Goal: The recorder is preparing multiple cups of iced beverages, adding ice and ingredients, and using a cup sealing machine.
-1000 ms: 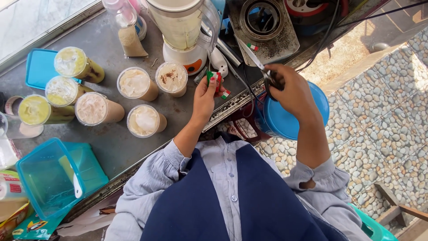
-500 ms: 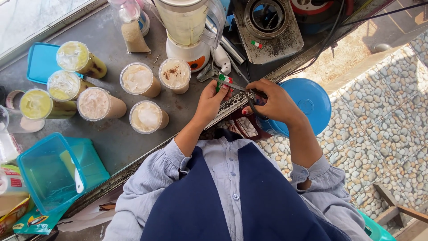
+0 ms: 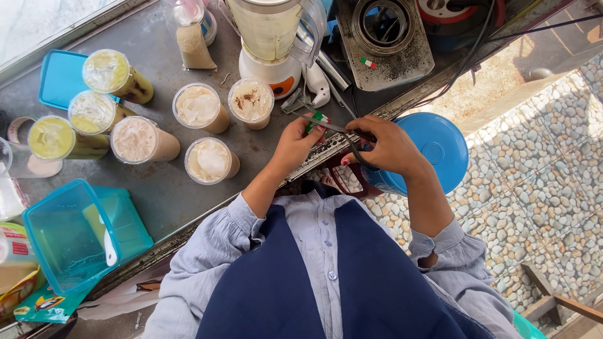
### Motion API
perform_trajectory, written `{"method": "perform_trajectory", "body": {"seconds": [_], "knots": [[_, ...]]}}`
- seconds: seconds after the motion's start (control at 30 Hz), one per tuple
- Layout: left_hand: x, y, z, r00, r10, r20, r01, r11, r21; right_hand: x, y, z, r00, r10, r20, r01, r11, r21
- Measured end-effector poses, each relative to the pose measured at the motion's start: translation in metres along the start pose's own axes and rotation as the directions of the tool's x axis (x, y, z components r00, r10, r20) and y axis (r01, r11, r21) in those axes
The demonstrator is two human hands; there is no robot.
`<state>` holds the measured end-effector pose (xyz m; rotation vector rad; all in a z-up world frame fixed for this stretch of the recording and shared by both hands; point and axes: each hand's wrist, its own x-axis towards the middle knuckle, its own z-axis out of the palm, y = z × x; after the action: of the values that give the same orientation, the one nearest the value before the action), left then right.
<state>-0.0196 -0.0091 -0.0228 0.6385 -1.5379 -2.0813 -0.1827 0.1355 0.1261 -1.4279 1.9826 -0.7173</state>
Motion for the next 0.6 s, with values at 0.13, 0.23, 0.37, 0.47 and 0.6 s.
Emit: {"method": "perform_trajectory", "body": {"seconds": [0.13,0.23,0.37,0.47,0.6], "knots": [[-0.002,-0.004,-0.004,0.998,-0.041,0.05,0.04,0.999,0.014,0.003,0.009,0.008,0.999,0.023,0.034,-0.025,0.999,0.032],[-0.003,-0.004,-0.006,0.998,-0.031,0.052,0.029,0.999,0.04,0.006,0.01,0.012,0.997,0.057,0.06,-0.061,0.996,0.069],[-0.005,-0.014,-0.01,0.996,-0.052,0.076,0.049,0.998,0.041,0.01,0.017,0.018,0.993,0.056,0.101,-0.069,0.989,0.13],[-0.006,-0.018,-0.013,0.995,-0.06,0.082,0.055,0.997,0.054,0.014,0.015,0.019,0.988,0.074,0.132,-0.094,0.984,0.149],[-0.009,-0.023,-0.016,0.987,-0.098,0.126,0.099,0.995,-0.003,0.02,0.029,0.024,0.976,0.117,0.182,-0.137,0.985,0.103]]}}
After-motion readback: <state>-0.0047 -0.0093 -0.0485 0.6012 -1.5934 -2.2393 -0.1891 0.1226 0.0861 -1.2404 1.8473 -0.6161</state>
